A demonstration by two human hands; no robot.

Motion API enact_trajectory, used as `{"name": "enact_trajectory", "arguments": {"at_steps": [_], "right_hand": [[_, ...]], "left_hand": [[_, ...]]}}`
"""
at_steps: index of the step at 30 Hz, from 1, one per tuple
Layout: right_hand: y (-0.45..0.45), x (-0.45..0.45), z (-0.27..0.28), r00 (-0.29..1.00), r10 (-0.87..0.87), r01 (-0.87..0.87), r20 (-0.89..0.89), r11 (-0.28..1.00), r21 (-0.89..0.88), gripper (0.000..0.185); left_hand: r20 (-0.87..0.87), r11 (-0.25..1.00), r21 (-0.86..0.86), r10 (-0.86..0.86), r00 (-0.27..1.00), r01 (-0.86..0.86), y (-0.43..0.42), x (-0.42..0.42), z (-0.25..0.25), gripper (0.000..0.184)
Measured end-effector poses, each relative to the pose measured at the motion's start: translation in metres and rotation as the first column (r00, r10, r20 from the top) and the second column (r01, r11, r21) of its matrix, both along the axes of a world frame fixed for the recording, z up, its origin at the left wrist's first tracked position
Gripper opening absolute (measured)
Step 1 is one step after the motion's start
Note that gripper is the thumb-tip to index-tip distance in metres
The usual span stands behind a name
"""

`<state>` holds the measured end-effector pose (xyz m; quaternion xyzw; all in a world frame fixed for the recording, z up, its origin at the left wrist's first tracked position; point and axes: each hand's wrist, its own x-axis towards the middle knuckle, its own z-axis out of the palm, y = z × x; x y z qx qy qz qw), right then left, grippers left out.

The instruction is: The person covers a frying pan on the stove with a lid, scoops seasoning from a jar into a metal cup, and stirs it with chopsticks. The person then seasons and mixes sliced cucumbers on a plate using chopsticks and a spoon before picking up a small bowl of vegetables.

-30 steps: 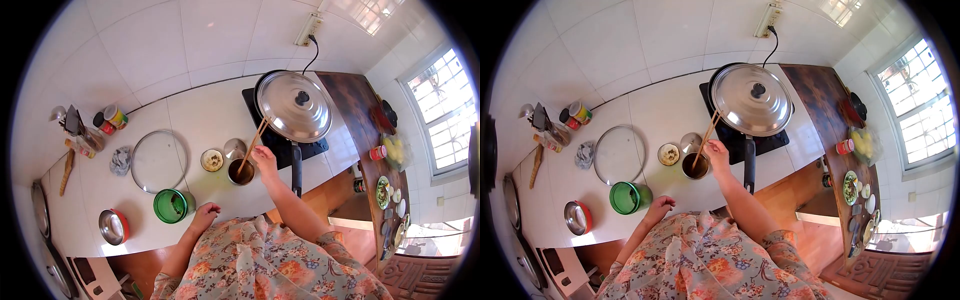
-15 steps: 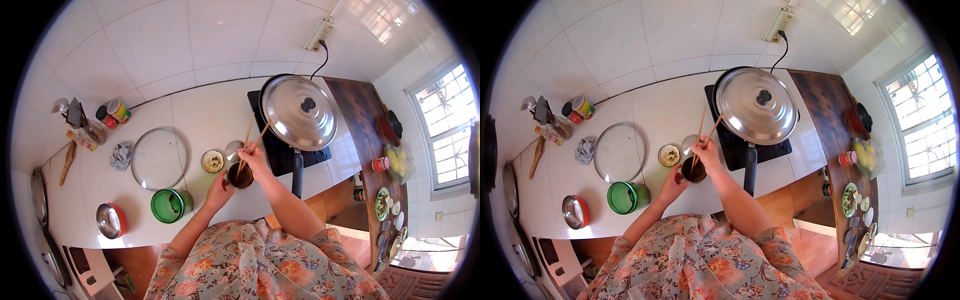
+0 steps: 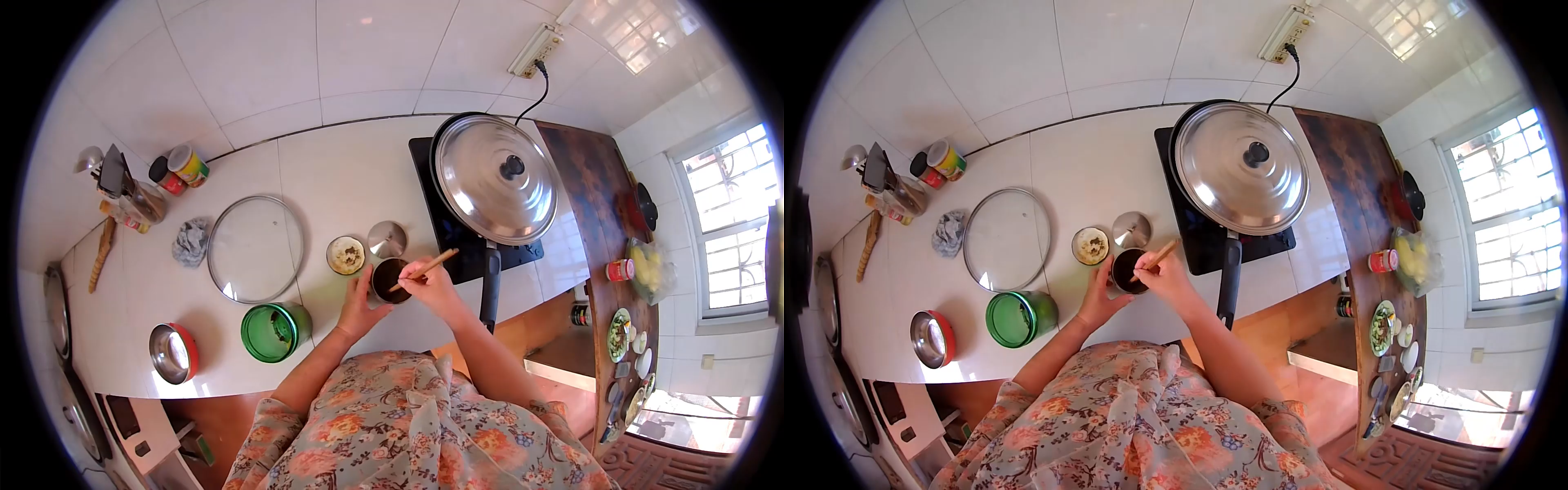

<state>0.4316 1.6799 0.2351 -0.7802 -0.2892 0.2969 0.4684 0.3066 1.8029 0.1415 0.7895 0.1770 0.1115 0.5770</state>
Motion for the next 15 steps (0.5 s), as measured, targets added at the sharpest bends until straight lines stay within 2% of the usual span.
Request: {"name": "enact_trajectory", "arguments": {"at_steps": [1, 3, 4, 6, 10, 12, 13, 15], "right_hand": [[-0.004, 0.000, 0.001, 1.000, -0.001, 0.001, -0.002, 1.000, -0.005, 0.010], [-0.010, -0.001, 0.001, 0.966, 0.052, -0.041, 0.253, 0.998, -0.050, 0.009], [-0.008, -0.002, 0.000, 0.967, 0.053, -0.041, 0.251, 0.998, -0.053, 0.009], [-0.004, -0.007, -0.004, 0.942, -0.159, 0.128, 0.295, 0.984, 0.124, 0.011], [-0.002, -0.012, -0.010, 0.966, -0.209, 0.185, 0.154, 0.970, 0.157, 0.011], [-0.004, -0.015, -0.011, 0.984, -0.103, 0.119, -0.143, 0.987, 0.108, 0.013], [-0.008, -0.015, -0.010, 0.984, -0.103, 0.119, -0.144, 0.987, 0.106, 0.013], [-0.017, -0.010, -0.005, 0.997, -0.082, 0.081, 0.000, 0.992, -0.094, 0.013]], "left_hand": [[0.044, 0.999, 0.041, 0.008, 0.999, -0.010, 0.000, 0.001, -0.002, 0.090], [0.086, 0.997, 0.079, 0.016, 0.996, -0.023, 0.000, 0.003, -0.003, 0.090], [0.093, 0.996, 0.079, 0.021, 0.995, -0.028, 0.000, 0.003, -0.003, 0.089], [0.096, 0.996, 0.077, 0.025, 0.995, -0.032, 0.000, 0.002, 0.000, 0.089], [0.023, 0.997, 0.076, 0.005, 1.000, -0.007, 0.002, 0.002, 0.003, 0.089], [0.014, 0.997, 0.076, 0.002, 1.000, -0.003, 0.003, 0.002, 0.004, 0.089], [0.017, 0.997, 0.082, 0.003, 1.000, -0.004, 0.003, 0.002, 0.004, 0.088], [0.022, 0.996, 0.085, 0.009, 1.000, -0.011, 0.002, 0.003, 0.005, 0.088]]}}
